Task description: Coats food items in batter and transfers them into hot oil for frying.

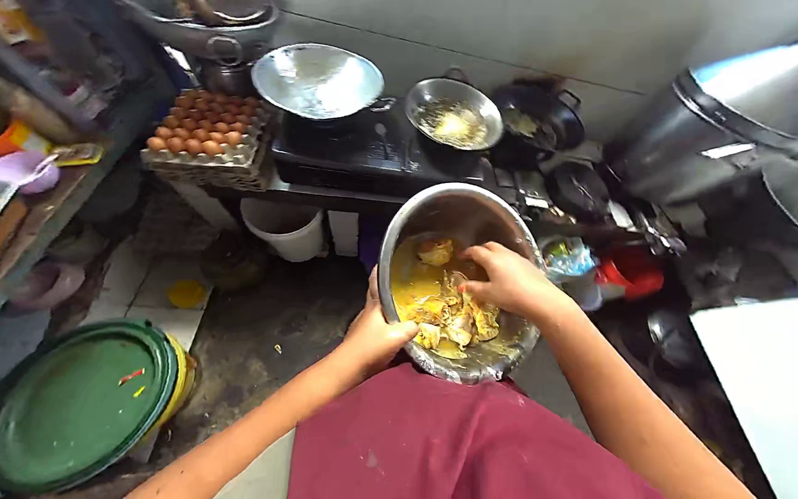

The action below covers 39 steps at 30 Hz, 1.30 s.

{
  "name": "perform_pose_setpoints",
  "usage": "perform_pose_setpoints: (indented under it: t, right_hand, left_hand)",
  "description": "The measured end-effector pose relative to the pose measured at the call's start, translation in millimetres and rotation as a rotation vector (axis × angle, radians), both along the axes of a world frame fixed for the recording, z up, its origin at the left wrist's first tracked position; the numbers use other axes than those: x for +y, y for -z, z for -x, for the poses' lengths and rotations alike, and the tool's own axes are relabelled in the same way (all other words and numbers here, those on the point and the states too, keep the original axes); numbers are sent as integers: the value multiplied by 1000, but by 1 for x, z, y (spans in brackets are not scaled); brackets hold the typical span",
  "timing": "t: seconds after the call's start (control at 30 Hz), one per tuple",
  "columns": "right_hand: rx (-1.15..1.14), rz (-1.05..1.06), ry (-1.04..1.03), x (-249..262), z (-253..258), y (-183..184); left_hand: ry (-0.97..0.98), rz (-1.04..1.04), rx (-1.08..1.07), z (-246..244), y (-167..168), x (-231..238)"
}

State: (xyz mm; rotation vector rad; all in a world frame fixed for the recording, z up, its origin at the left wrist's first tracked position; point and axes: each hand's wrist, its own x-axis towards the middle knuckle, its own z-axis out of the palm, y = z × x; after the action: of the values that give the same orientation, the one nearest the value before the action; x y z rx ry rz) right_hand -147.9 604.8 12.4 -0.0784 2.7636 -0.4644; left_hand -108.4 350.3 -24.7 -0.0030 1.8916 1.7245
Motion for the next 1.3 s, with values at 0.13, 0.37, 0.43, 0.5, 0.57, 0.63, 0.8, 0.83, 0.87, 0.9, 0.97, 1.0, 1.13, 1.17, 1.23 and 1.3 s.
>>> perform_pose_setpoints:
  t: [0.13,0.37,0.43,0.5,0.57,0.63,0.8,0.83,0.87,0.9,0.97,1.0,1.13,1.17,1.23,1.3]
  right_hand:
    - [-264,-52,146,12,-57,21]
    - [-310,191,480,33,-87,19]
    - [-241,317,563,39,-88,19]
    - [-178,447,614,39,-84,13]
    - [-81,579,650,35,-74,4]
    - [53,679,678,30,-57,-6]
    - [109,327,532,27,-10,-22]
    - [75,195,507,26,-5,-25]
    - [50,85,482,23,-3,-28]
    - [40,4,451,22,-3,-31]
    - [73,-61,375,23,-5,-34]
    - [108,-64,339,24,-7,-35]
    - [256,-20,236,20,-4,-39]
    - [275,-5,193,16,-1,-38]
    - [283,22,108,4,10,-32]
    - [307,49,33,-14,21,-22]
  left_hand:
    - [115,10,-24,-9,-3,20]
    - [301,-4,42,14,-15,52]
    - [355,2,97,21,-18,57]
    - [389,6,130,27,-20,59]
    - [397,-23,160,33,-20,59]
    - [381,-62,173,38,-15,59]
    - [325,-122,133,51,2,57]
    - [305,-118,132,54,4,56]
    - [290,-108,123,57,3,53]
    - [282,-88,116,60,0,49]
    - [262,-43,95,64,-7,41]
    - [246,-37,77,64,-10,37]
    - [170,-71,56,71,-14,29]
    - [162,-80,60,73,-13,28]
    - [146,-90,63,78,-11,26]
    - [149,-92,72,84,-10,24]
